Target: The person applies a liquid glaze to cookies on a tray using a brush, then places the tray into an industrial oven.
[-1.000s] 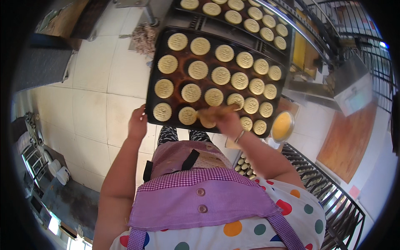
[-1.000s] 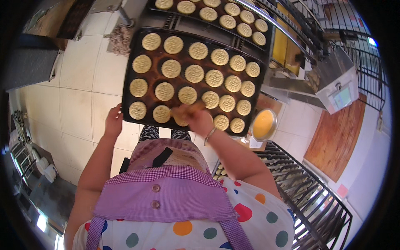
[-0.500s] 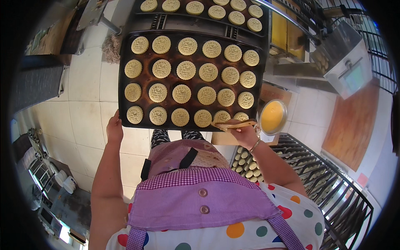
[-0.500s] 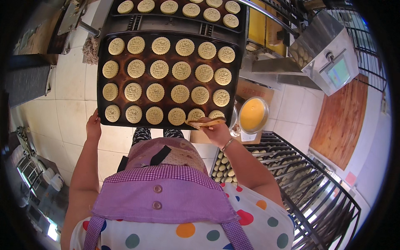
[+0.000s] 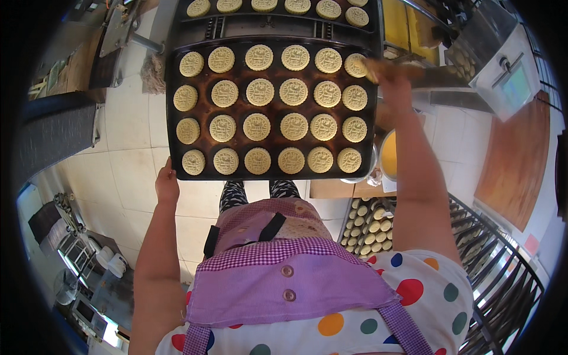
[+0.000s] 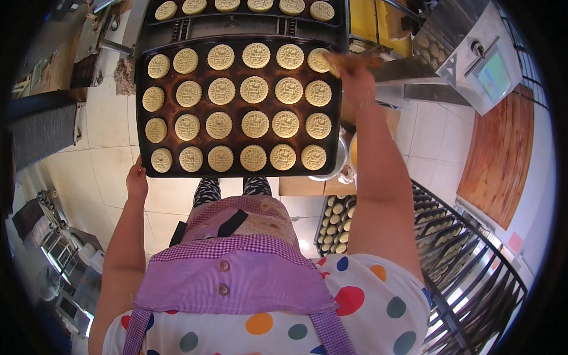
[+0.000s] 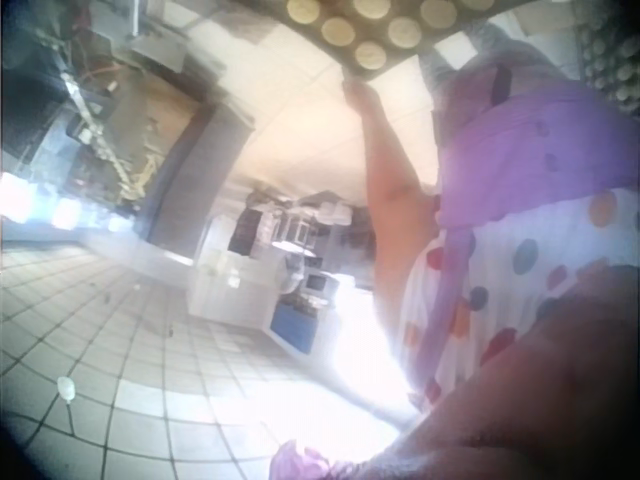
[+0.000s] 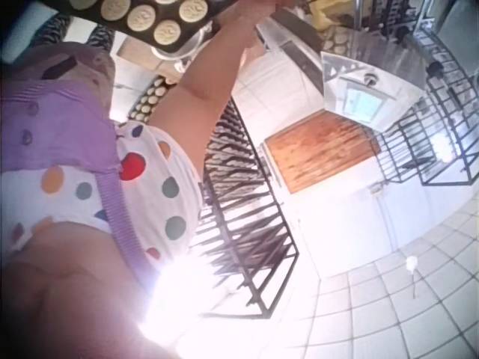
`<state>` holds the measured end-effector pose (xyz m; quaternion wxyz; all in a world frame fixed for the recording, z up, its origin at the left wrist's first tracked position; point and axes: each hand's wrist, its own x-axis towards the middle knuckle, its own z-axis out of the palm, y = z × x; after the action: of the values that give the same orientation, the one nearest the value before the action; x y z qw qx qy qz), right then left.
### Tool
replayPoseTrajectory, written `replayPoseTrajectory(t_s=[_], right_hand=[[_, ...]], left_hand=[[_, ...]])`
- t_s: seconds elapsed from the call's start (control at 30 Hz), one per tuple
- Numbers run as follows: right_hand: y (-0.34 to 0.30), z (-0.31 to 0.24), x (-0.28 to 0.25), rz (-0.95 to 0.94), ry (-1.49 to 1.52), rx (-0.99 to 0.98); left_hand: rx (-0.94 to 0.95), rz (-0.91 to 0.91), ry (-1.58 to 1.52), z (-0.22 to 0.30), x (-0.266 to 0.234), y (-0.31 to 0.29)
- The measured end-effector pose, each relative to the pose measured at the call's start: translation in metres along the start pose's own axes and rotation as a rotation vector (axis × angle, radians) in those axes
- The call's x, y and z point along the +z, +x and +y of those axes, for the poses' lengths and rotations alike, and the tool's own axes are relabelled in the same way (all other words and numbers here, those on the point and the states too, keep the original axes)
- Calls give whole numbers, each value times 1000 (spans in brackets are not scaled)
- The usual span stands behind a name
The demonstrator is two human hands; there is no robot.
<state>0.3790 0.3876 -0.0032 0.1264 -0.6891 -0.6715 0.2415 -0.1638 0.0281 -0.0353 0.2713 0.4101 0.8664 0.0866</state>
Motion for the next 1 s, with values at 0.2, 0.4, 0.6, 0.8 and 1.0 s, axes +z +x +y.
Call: replayPoseTrajectory(t_s=[0.2, 0.4, 0.6, 0.8, 1.0], right_hand=[[-205, 14, 9, 66, 264, 194], [-297, -84, 132, 26, 721, 94], [-313, -241, 189, -313, 616, -90], [-273, -76, 131, 367, 341, 282], [-262, -24, 43, 508, 134, 484]], left_hand=[[48, -63, -161, -26, 1, 4], [77, -153, -251, -29, -3, 12], [71, -198, -200, -18, -9, 15], [116, -220, -184, -17, -14, 13], [121, -215, -156, -20, -12, 16]])
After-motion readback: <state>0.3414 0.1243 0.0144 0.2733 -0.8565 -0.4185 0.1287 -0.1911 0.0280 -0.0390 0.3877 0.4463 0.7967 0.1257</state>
